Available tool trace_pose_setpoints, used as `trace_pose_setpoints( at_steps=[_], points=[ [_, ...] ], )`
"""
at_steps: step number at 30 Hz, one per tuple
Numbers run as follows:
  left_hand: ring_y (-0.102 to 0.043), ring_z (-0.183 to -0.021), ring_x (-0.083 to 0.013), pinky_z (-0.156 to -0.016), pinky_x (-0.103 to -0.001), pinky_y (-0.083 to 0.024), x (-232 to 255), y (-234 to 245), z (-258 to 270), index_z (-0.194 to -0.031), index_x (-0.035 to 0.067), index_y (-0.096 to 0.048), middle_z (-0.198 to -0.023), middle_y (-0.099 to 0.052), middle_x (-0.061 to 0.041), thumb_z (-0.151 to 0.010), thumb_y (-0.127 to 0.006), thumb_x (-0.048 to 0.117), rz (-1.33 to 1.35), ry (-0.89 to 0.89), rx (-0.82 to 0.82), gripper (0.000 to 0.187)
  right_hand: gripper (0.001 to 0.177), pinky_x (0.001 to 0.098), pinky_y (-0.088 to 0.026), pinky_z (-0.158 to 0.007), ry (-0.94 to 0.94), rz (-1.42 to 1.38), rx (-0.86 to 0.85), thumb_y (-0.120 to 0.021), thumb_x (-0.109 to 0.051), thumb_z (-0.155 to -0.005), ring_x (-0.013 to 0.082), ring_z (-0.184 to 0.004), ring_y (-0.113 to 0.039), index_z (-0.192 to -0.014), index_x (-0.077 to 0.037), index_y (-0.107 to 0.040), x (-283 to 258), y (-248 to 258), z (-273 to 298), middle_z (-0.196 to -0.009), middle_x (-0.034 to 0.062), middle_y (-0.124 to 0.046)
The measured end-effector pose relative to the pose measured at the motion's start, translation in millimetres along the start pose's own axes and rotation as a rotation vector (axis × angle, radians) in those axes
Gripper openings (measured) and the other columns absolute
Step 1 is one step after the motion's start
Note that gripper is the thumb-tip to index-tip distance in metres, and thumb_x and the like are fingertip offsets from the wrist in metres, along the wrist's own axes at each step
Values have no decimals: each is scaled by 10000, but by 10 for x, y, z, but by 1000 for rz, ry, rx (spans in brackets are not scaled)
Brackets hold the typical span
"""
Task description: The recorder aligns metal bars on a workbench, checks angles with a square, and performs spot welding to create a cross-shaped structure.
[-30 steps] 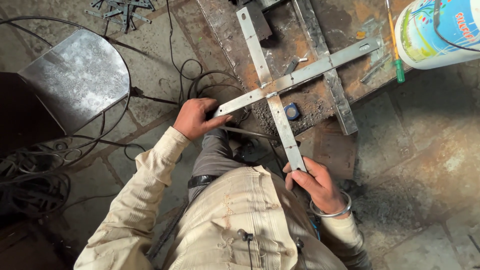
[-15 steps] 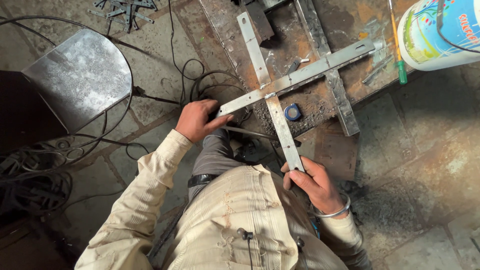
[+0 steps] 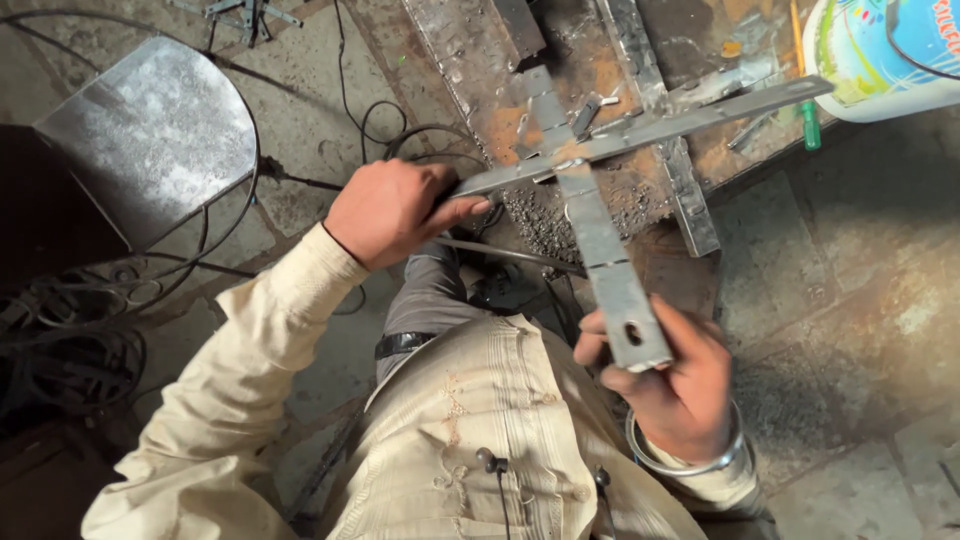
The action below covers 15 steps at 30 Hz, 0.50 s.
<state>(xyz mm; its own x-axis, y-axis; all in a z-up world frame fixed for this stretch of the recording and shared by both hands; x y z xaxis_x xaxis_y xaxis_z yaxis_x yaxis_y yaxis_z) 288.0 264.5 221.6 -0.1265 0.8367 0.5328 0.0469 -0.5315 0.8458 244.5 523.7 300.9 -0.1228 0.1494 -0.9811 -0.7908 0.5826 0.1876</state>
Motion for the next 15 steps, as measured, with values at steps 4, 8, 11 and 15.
trace_pose_setpoints(
  at_steps=[4,8,11,15],
  points=[
    [-618,-588,-427,-532,-517,-486,155,203,-59,-789,45,-641,-583,-589,-179,-986,-586,601,-44,-25,-7,593,500,311,-596,-751,-1,-67,195,-766,-347,-955,194,-790,-745,-1139,109,-672,-112,164,144,-886,126,-730],
    [-613,-573,-428,-526,-515,-487,281,320,-95,-826,42,-655,-575,-581,-184,-1003,-583,585,-41,-60,-13,575,465,304,-589,-705,76,-116,256,-764,-282,-956,199,-753,-735,-1133,136,-664,-242,177,182,-884,159,-717],
    [-615,-577,-428,-518,-513,-483,364,364,-130,-807,48,-653,-592,-592,-179,-1004,-582,593,-55,-85,-7,584,381,295,-578,-669,153,-148,315,-741,-199,-979,202,-730,-721,-1096,154,-657,-319,237,238,-901,183,-708],
    [-614,-590,-426,-532,-511,-485,472,369,-193,-768,49,-640,-583,-586,-171,-1014,-566,605,-66,-125,-18,613,212,302,-576,-634,179,-176,377,-711,-68,-981,225,-721,-714,-1031,131,-657,-404,270,263,-908,198,-706]
  ],
)
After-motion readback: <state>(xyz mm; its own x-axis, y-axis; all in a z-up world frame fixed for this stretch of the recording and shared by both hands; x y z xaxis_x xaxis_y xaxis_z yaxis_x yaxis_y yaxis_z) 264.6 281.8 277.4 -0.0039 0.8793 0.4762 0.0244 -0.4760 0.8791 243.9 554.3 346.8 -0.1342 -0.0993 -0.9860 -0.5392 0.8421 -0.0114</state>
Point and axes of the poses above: each hand's wrist, its own z-axis away from the middle knuckle, its own y-axis out of the back of the hand, x = y × z, the point moved 8 cm from there along -z, towards the middle knuckle
